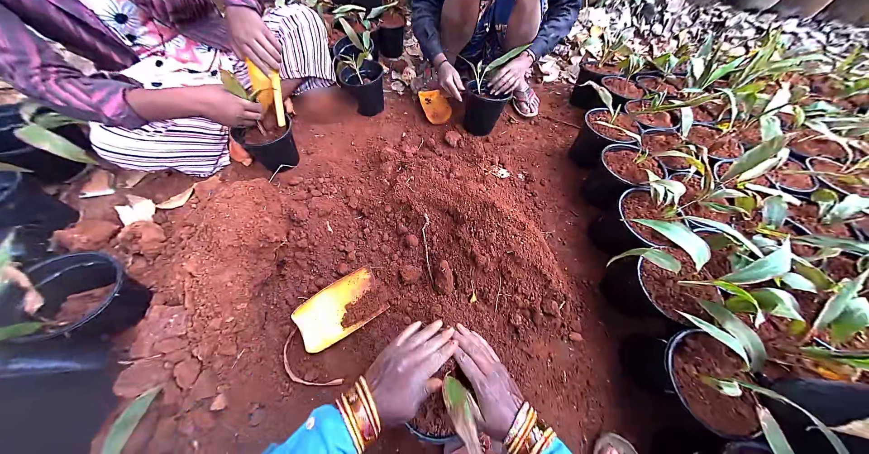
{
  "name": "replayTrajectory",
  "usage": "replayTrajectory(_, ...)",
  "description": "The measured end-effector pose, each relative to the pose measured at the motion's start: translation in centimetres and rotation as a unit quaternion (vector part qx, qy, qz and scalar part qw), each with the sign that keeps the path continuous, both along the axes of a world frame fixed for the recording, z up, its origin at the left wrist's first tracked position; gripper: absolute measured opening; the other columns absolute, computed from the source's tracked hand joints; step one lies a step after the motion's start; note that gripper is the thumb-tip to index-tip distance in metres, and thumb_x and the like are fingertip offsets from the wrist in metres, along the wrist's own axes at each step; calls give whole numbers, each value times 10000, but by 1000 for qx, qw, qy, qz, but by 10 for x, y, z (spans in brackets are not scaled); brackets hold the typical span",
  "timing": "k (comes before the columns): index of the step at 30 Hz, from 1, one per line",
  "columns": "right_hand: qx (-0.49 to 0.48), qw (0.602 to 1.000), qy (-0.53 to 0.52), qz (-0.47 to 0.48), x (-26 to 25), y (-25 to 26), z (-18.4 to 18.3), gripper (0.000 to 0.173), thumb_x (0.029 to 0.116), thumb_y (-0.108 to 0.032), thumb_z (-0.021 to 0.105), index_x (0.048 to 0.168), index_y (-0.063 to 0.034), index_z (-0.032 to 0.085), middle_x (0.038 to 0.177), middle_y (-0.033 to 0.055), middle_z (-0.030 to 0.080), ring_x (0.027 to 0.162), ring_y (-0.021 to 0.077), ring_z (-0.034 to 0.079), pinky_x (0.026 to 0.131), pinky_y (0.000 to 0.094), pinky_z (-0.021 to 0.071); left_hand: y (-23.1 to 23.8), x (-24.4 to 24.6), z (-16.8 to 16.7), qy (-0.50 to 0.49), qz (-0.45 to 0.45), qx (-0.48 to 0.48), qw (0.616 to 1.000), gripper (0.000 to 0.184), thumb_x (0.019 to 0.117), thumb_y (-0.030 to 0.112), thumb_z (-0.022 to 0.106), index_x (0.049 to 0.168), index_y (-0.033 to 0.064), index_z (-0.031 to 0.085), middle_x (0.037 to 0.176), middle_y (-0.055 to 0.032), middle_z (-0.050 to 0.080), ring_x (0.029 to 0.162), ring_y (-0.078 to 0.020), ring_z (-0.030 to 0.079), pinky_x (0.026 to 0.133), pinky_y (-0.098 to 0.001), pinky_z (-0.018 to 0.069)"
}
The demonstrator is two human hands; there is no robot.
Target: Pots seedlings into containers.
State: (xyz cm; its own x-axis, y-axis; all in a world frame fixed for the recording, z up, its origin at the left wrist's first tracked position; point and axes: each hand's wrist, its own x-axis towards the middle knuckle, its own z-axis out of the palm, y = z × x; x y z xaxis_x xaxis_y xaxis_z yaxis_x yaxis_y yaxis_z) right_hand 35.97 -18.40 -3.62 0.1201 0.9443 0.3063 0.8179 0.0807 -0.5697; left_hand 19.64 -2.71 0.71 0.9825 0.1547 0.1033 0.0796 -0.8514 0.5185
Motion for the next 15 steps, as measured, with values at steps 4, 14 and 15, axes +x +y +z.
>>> replayTrajectory(4,9,995,-88,-49,-14,-46,-16,651,1064,-503,277,1424,-56,585,1463,135,596,1393,310,530,1137,535,403,-39,-41,-22,-43,142,125,981,526,952,377,592,1400,105,645,1470,-61,622,1415,-365,526,1071,-728,403)
replayTrajectory(14,-339,759,509,-224,-14,-6,45,506,1071,-337,515,1415,34,517,1280,240,629,1158,300,632,1030,481,489,-70,-28,-24,-82,474,-488,728,520,1094,192,364,1521,-105,352,1367,-235,562,1160,-153,599,1002,-321,496)
replayTrajectory(15,-346,761,511,-200,-12,-9,48,484,1076,-316,509,1423,22,506,1242,235,633,1119,299,635,1006,475,494,-76,-23,-24,-97,477,-487,725,509,1082,188,365,1504,-97,374,1292,-199,589,1100,-113,611,944,-289,514)
